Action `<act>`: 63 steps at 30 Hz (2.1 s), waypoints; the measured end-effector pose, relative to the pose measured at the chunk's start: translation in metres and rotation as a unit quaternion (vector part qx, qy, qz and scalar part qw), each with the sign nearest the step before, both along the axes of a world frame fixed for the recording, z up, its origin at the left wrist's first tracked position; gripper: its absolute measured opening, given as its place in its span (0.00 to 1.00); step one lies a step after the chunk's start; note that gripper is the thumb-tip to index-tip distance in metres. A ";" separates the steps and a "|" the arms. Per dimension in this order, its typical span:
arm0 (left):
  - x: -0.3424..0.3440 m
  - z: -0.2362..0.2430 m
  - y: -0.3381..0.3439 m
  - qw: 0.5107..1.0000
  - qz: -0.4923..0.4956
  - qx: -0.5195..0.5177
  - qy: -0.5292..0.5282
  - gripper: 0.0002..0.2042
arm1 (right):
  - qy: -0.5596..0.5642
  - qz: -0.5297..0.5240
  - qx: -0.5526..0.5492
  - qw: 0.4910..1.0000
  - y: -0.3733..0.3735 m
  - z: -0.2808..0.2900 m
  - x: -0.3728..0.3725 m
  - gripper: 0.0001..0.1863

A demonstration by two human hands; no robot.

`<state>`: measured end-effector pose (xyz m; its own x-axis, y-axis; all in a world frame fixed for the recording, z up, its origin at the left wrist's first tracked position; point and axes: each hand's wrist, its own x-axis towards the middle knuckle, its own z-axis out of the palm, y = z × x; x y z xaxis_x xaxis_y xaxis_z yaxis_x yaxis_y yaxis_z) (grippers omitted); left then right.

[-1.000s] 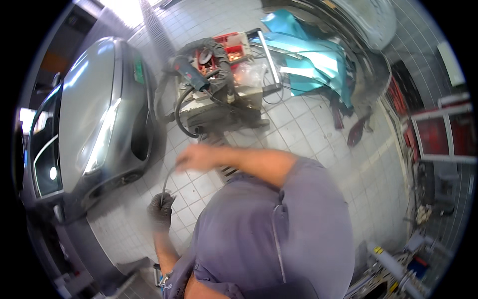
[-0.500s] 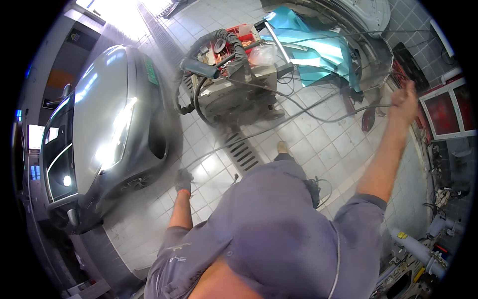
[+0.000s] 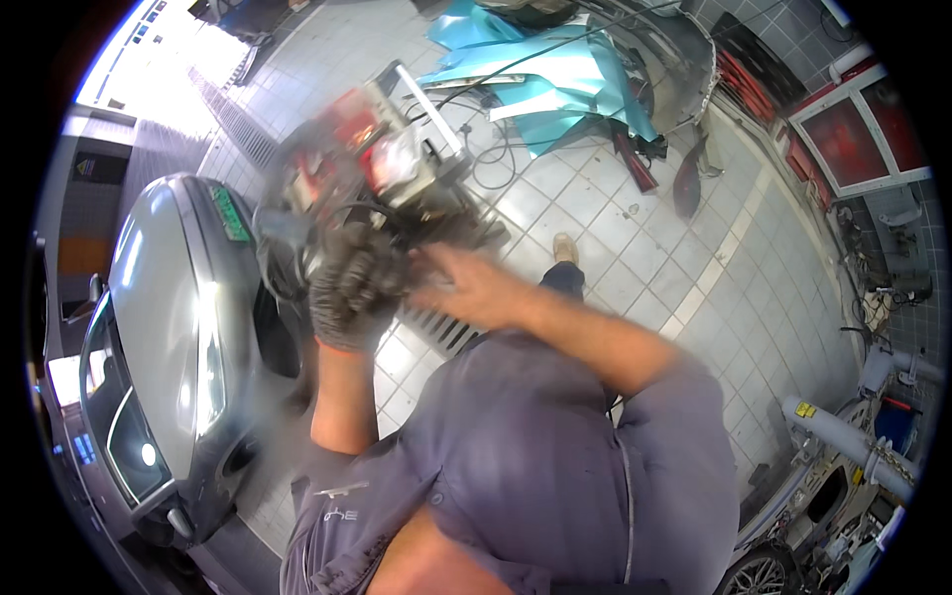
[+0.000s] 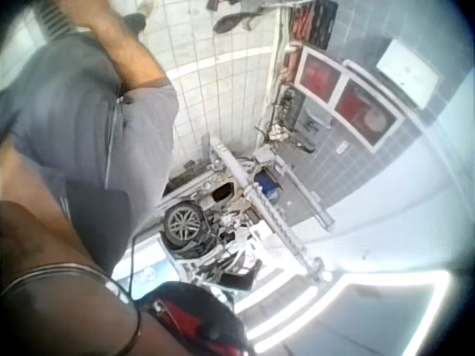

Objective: The person prepares a power tool by attaching a disc and plugging it in, then grinds a section of a car hood to remove paint. Afterward, they use a heat gun to apply heat to the same area of the hood.

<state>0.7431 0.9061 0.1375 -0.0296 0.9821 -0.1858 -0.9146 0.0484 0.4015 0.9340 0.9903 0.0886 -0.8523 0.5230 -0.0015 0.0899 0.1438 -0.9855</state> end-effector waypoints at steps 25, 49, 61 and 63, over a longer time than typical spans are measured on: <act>-0.083 -0.022 0.318 0.867 0.118 -0.141 0.462 0.24 | -0.292 0.433 -0.276 0.807 0.456 -0.115 -0.072 0.34; -0.247 -0.329 0.599 0.251 -0.157 -0.401 0.867 0.12 | -0.517 0.131 0.282 0.798 0.596 -1.062 -0.240 0.21; -0.203 -0.246 0.566 0.290 -0.128 -0.407 0.857 0.15 | -0.395 0.530 0.006 0.750 0.510 -0.728 -0.152 0.22; -0.202 -0.252 0.559 0.289 -0.079 -0.372 0.879 0.16 | -0.405 0.597 -0.044 0.691 0.506 -0.659 -0.118 0.23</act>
